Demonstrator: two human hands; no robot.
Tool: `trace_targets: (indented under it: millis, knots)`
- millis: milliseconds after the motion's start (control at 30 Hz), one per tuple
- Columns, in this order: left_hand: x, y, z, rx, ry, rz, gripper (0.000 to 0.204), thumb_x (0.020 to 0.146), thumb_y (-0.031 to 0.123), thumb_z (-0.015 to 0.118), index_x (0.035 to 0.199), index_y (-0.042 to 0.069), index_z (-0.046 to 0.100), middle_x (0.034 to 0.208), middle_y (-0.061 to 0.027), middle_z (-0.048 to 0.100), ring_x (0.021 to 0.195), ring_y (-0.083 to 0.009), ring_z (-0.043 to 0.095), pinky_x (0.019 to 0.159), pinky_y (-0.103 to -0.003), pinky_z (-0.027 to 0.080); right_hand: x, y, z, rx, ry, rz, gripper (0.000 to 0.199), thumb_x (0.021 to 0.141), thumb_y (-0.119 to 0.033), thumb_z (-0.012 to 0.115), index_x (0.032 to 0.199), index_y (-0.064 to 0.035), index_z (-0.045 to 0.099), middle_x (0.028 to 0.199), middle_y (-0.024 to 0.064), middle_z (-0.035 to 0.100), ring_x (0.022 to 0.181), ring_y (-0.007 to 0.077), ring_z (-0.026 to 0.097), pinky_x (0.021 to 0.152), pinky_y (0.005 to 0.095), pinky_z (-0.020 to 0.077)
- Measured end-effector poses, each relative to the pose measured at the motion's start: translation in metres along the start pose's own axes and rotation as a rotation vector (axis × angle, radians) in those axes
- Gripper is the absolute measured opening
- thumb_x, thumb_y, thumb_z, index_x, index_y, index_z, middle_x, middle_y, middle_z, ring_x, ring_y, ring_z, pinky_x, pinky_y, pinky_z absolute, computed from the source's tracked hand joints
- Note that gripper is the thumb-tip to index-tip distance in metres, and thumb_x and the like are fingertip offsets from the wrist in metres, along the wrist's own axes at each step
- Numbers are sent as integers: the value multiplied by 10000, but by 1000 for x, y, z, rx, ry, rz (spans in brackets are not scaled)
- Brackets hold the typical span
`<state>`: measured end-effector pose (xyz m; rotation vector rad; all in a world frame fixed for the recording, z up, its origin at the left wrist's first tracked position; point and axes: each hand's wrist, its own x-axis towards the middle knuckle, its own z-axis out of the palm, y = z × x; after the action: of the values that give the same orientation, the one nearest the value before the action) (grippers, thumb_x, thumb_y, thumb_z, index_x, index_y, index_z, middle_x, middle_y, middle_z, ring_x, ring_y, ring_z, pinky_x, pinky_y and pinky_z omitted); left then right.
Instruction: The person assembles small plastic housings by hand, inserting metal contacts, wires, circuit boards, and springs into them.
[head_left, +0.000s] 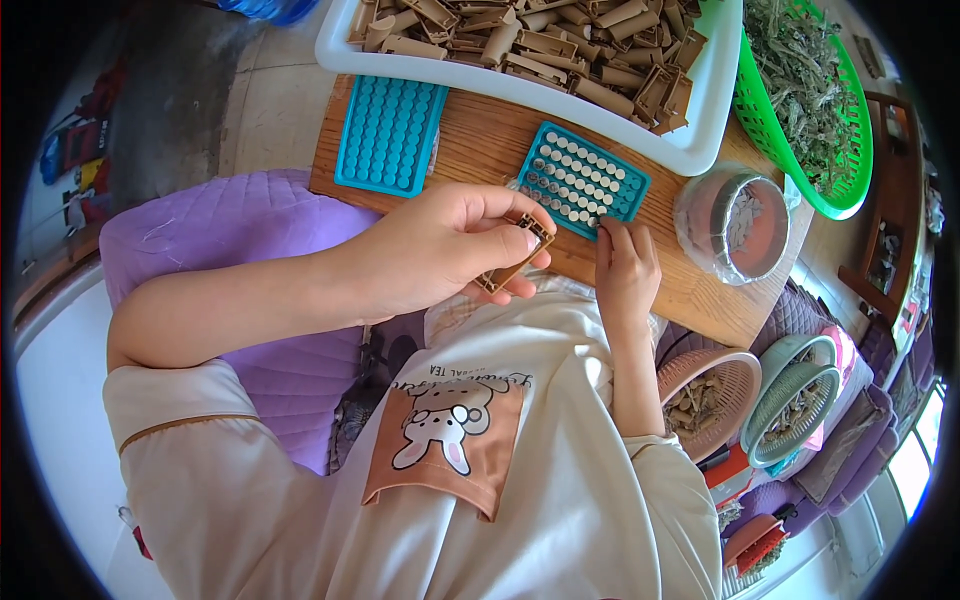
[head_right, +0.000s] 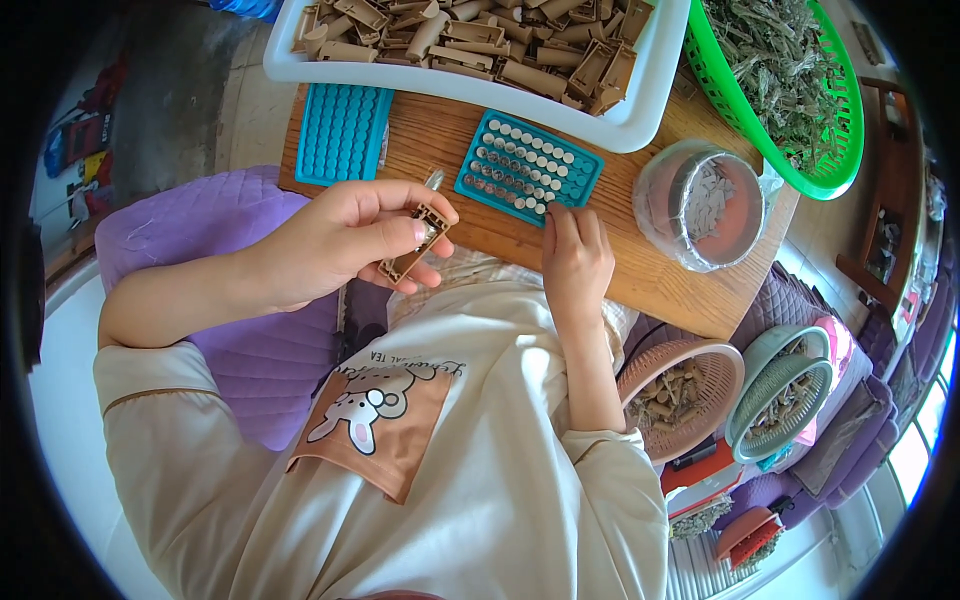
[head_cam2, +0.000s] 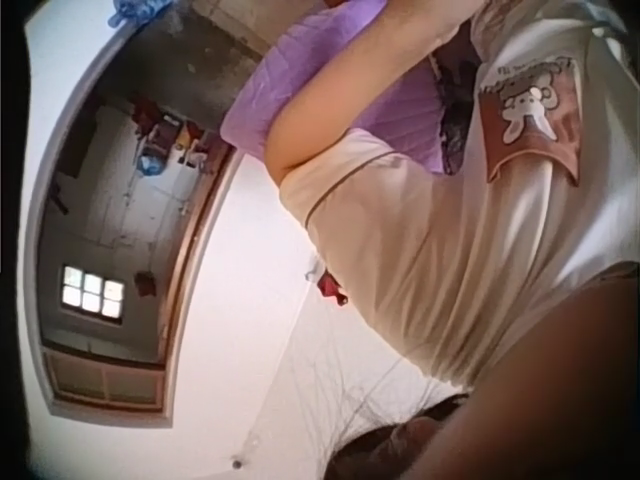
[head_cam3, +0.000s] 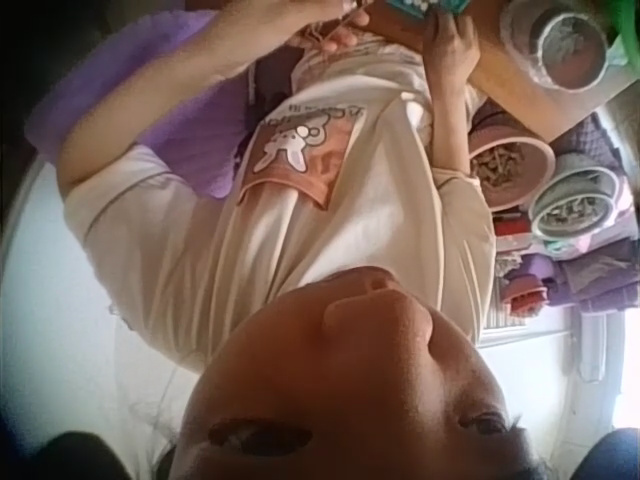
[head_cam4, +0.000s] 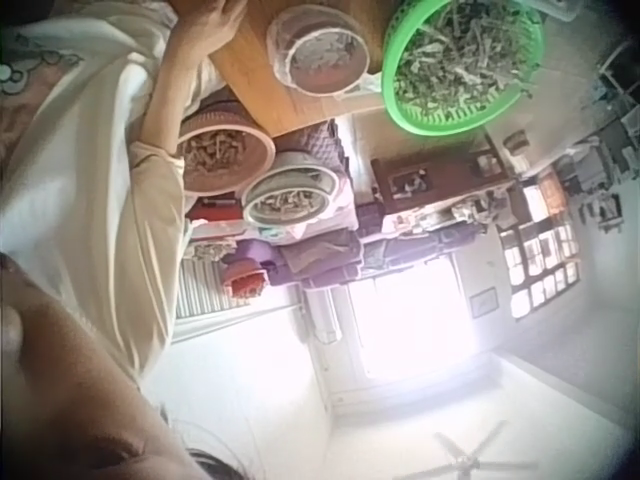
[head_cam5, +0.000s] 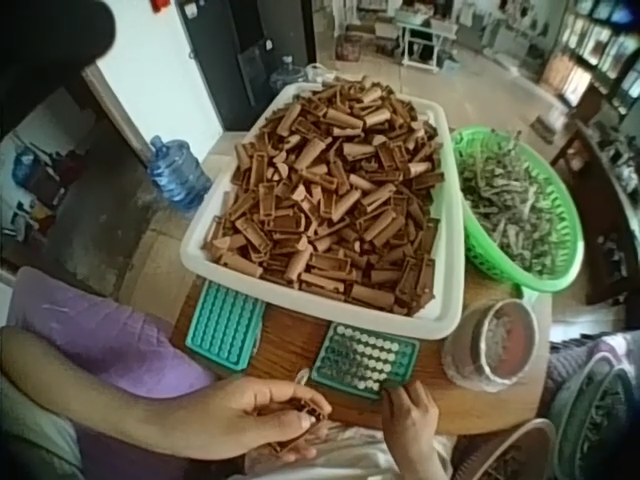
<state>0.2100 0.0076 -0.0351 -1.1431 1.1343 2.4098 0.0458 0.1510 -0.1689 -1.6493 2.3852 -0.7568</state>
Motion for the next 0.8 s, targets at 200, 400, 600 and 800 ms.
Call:
trace_targets:
  millis: [200, 400, 600, 800]
  knots:
    - [0, -2, 0, 21, -2, 8, 254, 860, 143, 412, 1089, 36, 439, 969, -75, 529, 828, -129, 556, 692, -251, 464, 2, -1, -7, 238, -61, 110, 92, 694, 4, 577, 770, -45, 565, 688, 72, 499, 568, 181, 504, 506, 270, 418]
    - [1, -9, 3, 61, -4, 166, 244, 858, 84, 408, 1091, 15, 434, 927, -64, 533, 786, -97, 534, 687, -226, 455, 11, -71, -41, 690, 229, 183, 150, 656, 59, 586, 781, -15, 548, 697, 79, 502, 591, 151, 487, 498, 227, 393]
    - [-4, -13, 8, 138, 24, 277, 254, 850, 30, 410, 1101, -3, 429, 890, -45, 528, 776, -72, 507, 683, -209, 442, 13, -97, -37, 585, 382, -171, 232, 598, 71, 618, 797, -17, 540, 723, 69, 510, 612, 167, 483, 491, 244, 383]
    - [-5, -15, 9, 233, 73, 376, 266, 833, 7, 434, 1098, -10, 441, 835, -27, 534, 772, -64, 496, 661, -209, 430, 8, -94, -32, 604, 452, -161, 270, 570, 93, 605, 807, -15, 536, 748, 82, 489, 590, 172, 476, 487, 248, 379]
